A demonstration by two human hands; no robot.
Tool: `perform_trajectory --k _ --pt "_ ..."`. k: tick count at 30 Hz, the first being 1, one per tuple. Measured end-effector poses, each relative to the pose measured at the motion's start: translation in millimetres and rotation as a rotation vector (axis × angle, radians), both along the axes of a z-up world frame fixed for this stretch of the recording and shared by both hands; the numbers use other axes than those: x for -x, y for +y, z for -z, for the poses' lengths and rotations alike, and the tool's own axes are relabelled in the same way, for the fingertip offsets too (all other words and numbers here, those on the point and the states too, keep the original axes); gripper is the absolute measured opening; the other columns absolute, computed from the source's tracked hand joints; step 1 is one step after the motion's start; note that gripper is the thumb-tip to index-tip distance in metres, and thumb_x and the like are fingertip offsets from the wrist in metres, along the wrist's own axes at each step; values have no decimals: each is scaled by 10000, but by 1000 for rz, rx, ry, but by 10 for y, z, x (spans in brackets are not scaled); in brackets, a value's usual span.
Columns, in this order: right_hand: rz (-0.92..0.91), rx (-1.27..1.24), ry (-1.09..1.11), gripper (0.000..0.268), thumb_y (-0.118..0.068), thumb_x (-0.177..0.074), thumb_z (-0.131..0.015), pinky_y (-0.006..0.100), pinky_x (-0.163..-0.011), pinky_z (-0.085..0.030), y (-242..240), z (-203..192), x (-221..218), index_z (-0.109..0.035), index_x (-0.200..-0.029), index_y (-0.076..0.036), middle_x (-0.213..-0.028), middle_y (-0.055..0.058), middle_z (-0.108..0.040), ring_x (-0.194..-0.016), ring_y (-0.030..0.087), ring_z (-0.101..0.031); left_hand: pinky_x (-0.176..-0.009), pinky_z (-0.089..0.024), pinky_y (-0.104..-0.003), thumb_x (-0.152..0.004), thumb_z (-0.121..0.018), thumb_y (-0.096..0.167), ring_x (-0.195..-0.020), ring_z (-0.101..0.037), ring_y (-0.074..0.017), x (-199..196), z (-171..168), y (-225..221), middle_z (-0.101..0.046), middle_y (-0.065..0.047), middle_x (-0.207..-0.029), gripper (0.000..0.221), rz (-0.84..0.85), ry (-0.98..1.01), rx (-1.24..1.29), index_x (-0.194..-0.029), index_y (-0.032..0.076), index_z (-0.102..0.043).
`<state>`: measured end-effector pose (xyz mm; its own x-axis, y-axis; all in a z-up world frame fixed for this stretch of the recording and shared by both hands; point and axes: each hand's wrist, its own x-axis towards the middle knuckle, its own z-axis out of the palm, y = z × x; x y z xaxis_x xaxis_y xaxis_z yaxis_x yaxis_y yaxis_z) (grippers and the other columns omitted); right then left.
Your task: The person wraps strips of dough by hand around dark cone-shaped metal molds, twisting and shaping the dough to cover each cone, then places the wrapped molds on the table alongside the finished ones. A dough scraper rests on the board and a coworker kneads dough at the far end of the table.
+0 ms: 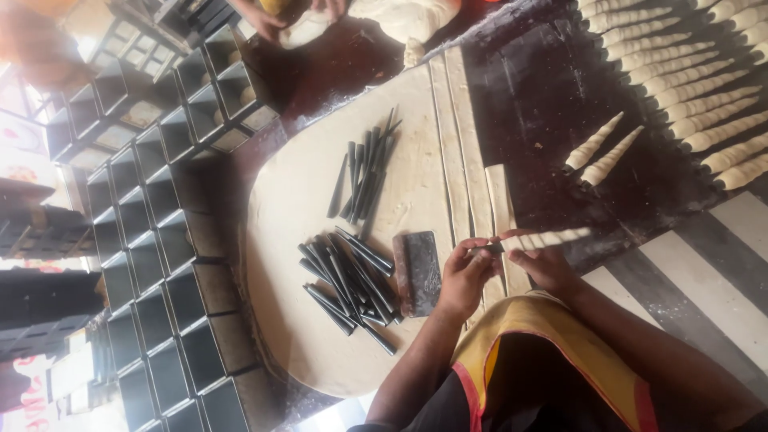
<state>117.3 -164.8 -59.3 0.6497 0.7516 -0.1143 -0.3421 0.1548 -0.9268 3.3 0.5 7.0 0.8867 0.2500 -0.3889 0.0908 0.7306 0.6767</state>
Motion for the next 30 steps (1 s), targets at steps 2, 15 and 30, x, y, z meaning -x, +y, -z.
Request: perform_trajectory --k 2,15,30 --pt "21 -25 41 372 -84 -988 -616 390 -1050 -497 3 27 -3 -555 -1334 39 -1288 176 -694 -1213 230 -644 -766 -583 -346 -1067 -524 130 -843 -675 -204 1 71 18 -679 -136 -982 162 -10 8 42 -1185 24 -555" --pt "3 15 -84 382 -109 -963 -649 364 -1012 -512 4 -16 8 -595 -1317 25 -1227 127 -710 -1164 196 -648 -761 -572 -357 -1045 -565 57 -826 -650 -214 29 220 -61 -665 -138 -995 152 -1 -25 40 -1192 23 -546" --pt "-57 16 -244 342 -67 -958 -680 372 -1017 -486 86 -55 -21 -618 -1285 10 -1175 119 -696 -1134 177 -641 -751 -566 -348 -1057 -552 15 -814 -663 -197 -8 152 17 -665 -118 -938 66 -29 -13 15 -1119 22 -530"
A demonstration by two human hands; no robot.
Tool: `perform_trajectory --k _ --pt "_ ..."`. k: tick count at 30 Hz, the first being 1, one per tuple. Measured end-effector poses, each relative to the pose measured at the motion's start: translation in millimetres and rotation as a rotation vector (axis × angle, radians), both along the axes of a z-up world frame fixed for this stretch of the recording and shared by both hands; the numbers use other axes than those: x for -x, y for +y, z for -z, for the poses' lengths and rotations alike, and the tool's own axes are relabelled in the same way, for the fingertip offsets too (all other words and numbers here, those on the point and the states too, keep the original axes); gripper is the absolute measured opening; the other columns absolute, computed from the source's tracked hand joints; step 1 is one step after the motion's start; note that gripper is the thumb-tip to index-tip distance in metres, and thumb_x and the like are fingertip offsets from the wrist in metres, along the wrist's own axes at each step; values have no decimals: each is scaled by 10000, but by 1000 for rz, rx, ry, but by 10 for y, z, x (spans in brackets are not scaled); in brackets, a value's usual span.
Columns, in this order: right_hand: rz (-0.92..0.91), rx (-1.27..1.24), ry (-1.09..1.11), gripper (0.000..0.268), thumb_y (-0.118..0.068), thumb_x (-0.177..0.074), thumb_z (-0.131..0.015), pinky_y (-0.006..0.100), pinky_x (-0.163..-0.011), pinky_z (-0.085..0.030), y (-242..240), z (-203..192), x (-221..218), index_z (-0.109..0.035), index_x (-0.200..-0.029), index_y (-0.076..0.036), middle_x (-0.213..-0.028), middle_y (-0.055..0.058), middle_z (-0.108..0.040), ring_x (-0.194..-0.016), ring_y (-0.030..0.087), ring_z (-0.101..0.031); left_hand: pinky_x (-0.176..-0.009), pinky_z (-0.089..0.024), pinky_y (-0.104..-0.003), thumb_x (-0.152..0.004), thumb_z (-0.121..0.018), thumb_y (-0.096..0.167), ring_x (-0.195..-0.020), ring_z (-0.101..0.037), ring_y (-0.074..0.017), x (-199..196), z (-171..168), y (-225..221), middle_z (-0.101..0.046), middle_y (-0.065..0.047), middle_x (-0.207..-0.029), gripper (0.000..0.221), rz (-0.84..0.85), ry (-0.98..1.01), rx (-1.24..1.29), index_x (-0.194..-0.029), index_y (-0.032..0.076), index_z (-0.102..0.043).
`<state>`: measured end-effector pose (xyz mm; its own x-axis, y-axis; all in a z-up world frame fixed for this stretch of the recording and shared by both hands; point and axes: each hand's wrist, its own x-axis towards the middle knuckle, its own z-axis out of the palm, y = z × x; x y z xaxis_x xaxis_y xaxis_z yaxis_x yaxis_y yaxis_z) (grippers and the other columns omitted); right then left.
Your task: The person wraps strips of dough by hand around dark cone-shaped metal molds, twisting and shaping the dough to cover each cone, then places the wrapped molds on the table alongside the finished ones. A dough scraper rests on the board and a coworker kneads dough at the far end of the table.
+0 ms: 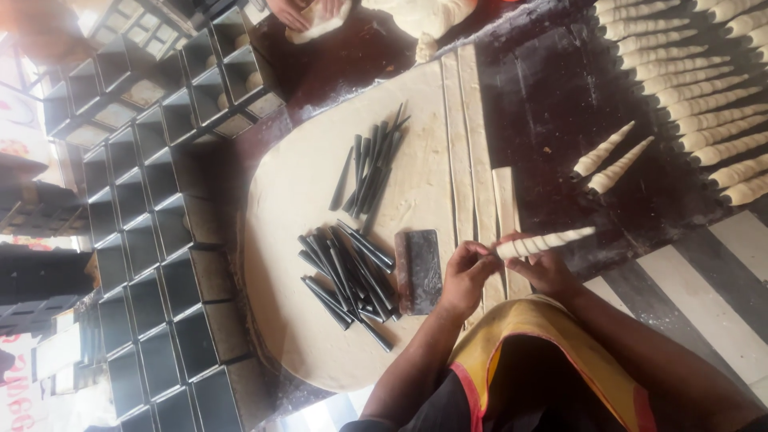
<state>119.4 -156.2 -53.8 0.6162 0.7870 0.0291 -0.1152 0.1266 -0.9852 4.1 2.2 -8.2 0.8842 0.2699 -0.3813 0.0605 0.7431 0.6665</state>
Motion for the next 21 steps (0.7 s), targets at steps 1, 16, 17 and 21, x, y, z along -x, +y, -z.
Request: perform_trajectory --k 1,16,17,21 --pt "26 -21 17 406 -63 -922 -679 375 -1062 -460 35 -2 -6 -566 -1307 -2 -1245 105 -682 -1201 165 -618 -784 -570 -345 -1046 -556 -21 -843 -665 -187 -7 -62 6 -665 -106 -962 103 -10 -21 -34 -1130 26 -520" --pt "-21 -75 -91 412 -83 -948 -683 425 -1184 -360 77 -215 -54 -565 -1330 15 -1240 101 -696 -1209 157 -634 -758 -556 -334 -1064 -605 58 -845 -649 -195 17 92 -57 -656 -118 -970 78 -10 -116 -111 -1095 23 -543" --pt "-23 -76 -91 412 -83 -948 -683 425 -1184 -360 58 -256 -71 -565 -1330 15 -1240 101 -696 -1209 157 -634 -758 -556 -334 -1064 -605 58 -845 -649 -195 22 15 -49 -656 -118 -970 78 -12 -116 -113 -1095 23 -543" --pt "-106 -43 -170 400 -88 -958 -694 404 -1141 -441 9 -295 -157 -584 -1329 11 -1132 97 -743 -1010 155 -716 -729 -574 -329 -1064 -595 96 -810 -661 -197 21 -148 -34 -674 -126 -963 83 21 -106 -26 -1095 46 -536"
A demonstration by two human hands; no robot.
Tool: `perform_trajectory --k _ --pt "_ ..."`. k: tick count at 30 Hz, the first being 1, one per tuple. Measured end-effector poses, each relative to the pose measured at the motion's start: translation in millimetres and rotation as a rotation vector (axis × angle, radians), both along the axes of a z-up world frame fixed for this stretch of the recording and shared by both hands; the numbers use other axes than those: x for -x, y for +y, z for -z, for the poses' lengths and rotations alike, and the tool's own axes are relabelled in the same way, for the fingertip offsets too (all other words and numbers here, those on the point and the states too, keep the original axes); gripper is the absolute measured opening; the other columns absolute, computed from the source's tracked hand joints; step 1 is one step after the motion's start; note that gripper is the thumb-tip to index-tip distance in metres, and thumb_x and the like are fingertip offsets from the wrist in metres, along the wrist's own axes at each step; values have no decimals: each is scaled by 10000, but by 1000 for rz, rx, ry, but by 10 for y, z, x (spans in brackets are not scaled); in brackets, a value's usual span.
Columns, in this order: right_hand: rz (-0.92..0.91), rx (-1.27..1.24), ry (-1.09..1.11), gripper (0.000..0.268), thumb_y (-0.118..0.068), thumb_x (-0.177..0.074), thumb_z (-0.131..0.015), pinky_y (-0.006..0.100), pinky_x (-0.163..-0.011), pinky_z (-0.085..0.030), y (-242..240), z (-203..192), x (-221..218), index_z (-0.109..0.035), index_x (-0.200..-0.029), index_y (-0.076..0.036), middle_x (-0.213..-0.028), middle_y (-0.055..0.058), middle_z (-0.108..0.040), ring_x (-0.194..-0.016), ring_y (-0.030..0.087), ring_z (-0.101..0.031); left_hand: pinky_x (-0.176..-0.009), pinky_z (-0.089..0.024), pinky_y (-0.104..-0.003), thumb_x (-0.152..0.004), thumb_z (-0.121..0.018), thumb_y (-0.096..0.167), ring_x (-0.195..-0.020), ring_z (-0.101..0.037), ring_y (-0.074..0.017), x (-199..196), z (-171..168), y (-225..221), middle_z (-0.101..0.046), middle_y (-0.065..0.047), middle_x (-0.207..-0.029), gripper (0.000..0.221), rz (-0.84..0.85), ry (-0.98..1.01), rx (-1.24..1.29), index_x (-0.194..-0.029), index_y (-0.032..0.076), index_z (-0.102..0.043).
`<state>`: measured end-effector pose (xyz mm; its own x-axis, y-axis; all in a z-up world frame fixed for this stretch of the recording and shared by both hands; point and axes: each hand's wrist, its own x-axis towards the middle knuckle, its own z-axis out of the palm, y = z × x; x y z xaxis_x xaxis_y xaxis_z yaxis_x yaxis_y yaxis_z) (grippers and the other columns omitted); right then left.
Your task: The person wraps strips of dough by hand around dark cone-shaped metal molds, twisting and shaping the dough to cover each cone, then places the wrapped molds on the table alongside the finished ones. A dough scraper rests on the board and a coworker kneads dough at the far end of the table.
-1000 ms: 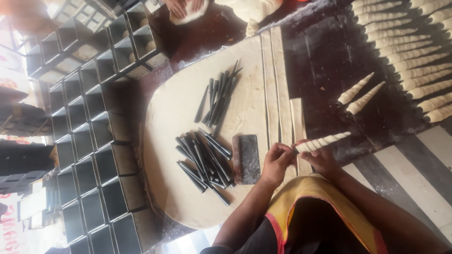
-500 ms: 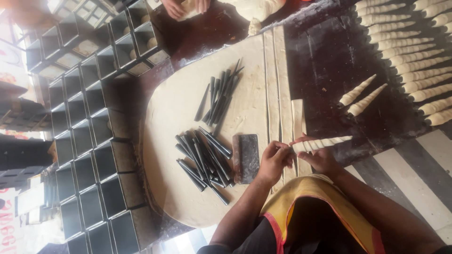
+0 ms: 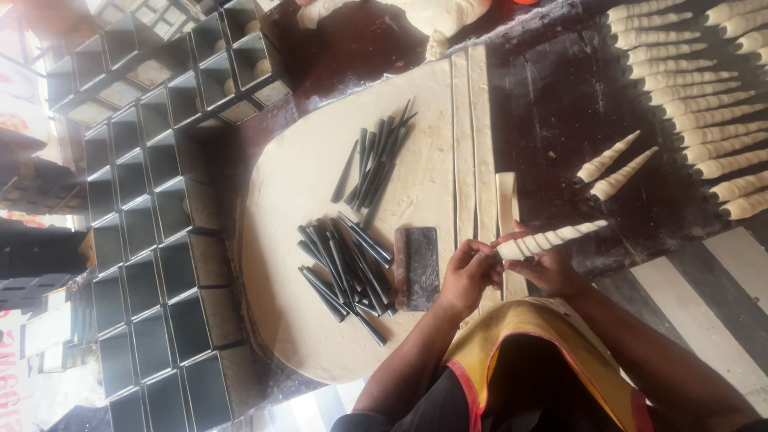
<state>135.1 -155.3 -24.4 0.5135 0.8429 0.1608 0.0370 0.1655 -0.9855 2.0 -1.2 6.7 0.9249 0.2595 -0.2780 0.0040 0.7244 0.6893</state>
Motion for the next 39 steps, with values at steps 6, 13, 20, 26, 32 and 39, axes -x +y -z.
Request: perform_trajectory --k 6,13,20,26,32,39 --pt "-96 -23 60 437 -113 -949 -704 353 -896 -603 -17 -323 -32 -578 -1342 30 -1060 102 -749 -941 159 -737 -747 -577 -323 -1062 -571 38 -842 -670 -176 16 -161 -28 -673 -118 -1002 86 23 8 -102 -1135 35 -525" --pt "-94 -18 149 527 -84 -918 -707 317 -788 -626 -97 -273 -38 -528 -1397 40 -1032 118 -758 -895 151 -734 -766 -588 -330 -1033 -583 14 -841 -673 -185 4 -457 -113 -661 -124 -999 121 34 -77 -120 -1130 43 -517" --pt "-164 -137 64 457 -95 -952 -723 308 -800 -625 -70 -437 25 -584 -1360 58 -1032 116 -751 -910 158 -731 -721 -553 -339 -1085 -579 20 -838 -654 -201 58 -112 -159 -640 -159 -999 81 29 -47 -108 -1151 14 -532" --pt "-69 -128 19 390 -90 -948 -712 306 -767 -636 -68 -333 25 -634 -1304 50 -994 114 -770 -876 150 -748 -672 -566 -338 -1062 -558 24 -775 -653 -199 60 -105 -174 -644 -147 -970 78 29 -9 -54 -1134 34 -530" --pt "-58 -62 99 387 -110 -943 -685 287 -639 -668 -22 -383 54 -626 -1306 13 -900 85 -796 -722 131 -776 -756 -589 -338 -1071 -582 17 -834 -667 -193 19 -81 -126 -642 -150 -1018 98 24 8 -117 -1140 18 -512" --pt "-18 34 84 231 -80 -974 -679 360 -843 -582 -18 -127 17 -692 -1175 31 -1031 111 -755 -968 173 -707 -812 -613 -336 -1009 -689 59 -941 -691 -210 -5 -262 -100 -654 -160 -1064 266 -38 -10 -498 -1184 18 -494"
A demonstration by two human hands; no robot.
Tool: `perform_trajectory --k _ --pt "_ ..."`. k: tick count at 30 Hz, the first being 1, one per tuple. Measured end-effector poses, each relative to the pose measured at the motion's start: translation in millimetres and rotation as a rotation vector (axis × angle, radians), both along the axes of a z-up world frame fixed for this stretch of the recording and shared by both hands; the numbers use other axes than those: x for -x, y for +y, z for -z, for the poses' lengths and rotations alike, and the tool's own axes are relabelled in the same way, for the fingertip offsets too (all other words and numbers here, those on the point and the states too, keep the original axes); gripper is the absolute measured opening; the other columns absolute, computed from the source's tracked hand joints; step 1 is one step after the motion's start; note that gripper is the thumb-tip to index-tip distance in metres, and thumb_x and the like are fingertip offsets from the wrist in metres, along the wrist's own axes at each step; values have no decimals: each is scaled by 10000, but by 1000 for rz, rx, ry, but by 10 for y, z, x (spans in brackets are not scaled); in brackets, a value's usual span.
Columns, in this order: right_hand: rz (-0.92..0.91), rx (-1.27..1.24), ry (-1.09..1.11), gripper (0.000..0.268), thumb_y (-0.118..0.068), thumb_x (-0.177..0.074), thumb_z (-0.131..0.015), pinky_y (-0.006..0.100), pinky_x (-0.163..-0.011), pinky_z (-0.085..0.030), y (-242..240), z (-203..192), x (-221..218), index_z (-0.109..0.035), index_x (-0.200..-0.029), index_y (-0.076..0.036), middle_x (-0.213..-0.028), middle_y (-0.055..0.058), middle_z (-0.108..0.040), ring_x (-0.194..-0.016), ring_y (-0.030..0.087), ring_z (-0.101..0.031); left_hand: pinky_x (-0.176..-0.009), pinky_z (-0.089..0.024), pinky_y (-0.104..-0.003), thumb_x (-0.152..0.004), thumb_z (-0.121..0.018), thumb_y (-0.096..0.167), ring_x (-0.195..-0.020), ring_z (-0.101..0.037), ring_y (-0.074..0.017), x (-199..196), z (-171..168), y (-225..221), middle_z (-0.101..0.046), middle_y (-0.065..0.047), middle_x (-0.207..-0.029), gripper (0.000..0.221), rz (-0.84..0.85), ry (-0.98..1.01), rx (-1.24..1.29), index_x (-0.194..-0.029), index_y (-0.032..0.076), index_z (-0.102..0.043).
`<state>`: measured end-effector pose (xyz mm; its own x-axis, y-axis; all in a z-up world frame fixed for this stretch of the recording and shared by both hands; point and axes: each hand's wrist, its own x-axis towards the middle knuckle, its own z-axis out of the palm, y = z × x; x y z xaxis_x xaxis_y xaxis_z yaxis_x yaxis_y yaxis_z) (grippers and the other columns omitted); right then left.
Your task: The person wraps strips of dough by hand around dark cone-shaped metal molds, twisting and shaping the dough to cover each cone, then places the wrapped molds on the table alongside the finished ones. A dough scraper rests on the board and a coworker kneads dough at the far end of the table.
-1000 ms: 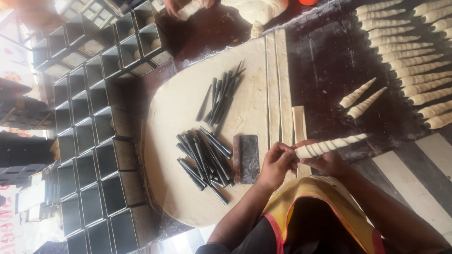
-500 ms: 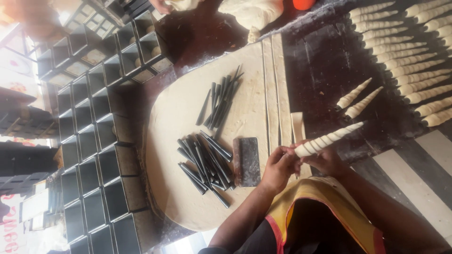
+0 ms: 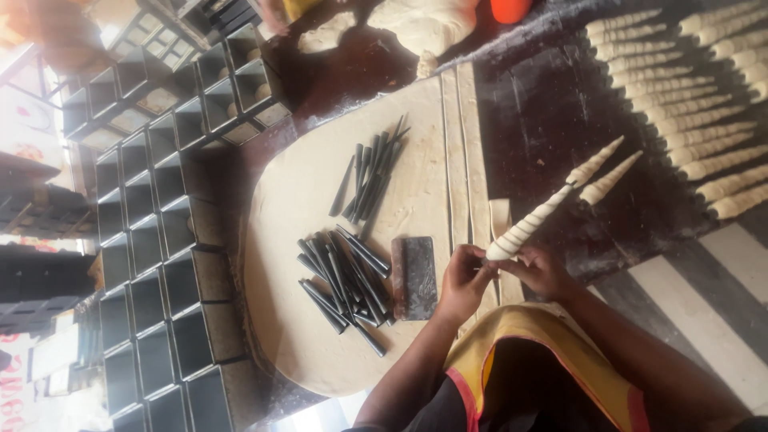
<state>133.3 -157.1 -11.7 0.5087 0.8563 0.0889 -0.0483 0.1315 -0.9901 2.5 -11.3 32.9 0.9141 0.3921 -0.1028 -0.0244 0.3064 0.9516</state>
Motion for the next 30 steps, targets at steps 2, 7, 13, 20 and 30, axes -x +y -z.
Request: perform_trajectory --k 2,7,13,20,30 --pt "-9 17 -71 208 -82 -969 -686 366 -868 -578 15 17 -37 -707 -1147 22 -1032 108 -764 -1001 168 -711 -834 -624 -341 -979 -725 104 -982 -706 -225 -31 -311 3 -656 -159 -1092 319 -7 58 -204 -1186 20 -498" --pt "-120 -84 -202 123 -93 -931 -724 347 -857 -606 14 694 -41 -697 -1035 -33 -1035 80 -761 -964 167 -734 -781 -585 -456 -796 -848 304 -991 -674 -408 -208 -578 -23 -633 -272 -1160 705 47 40 -1131 -1325 -34 -528" --pt "-32 253 16 153 -134 -912 -703 329 -757 -599 -9 1037 -192 -693 -1042 -54 -934 85 -759 -841 169 -719 -627 -578 -452 -887 -822 398 -721 -715 -332 -449 508 -48 -701 -140 -835 396 60 357 -1105 -965 58 -634" --pt "-419 457 -13 200 -169 -1010 -656 333 -771 -594 -224 500 -322 -756 -1133 -48 -1024 100 -803 -843 172 -722 -562 -567 -385 -906 -760 260 -676 -698 -269 -675 1004 194 -703 -99 -825 217 -64 135 -1278 -984 90 -651" --pt "-11 364 582 292 5 -913 -634 340 -690 -583 -342 1192 -972 -715 -1193 16 -968 122 -757 -763 201 -681 -655 -575 -468 -872 -767 313 -778 -694 -369 -1445 618 -564 -679 -177 -944 370 -93 372 -1125 -1061 26 -629"
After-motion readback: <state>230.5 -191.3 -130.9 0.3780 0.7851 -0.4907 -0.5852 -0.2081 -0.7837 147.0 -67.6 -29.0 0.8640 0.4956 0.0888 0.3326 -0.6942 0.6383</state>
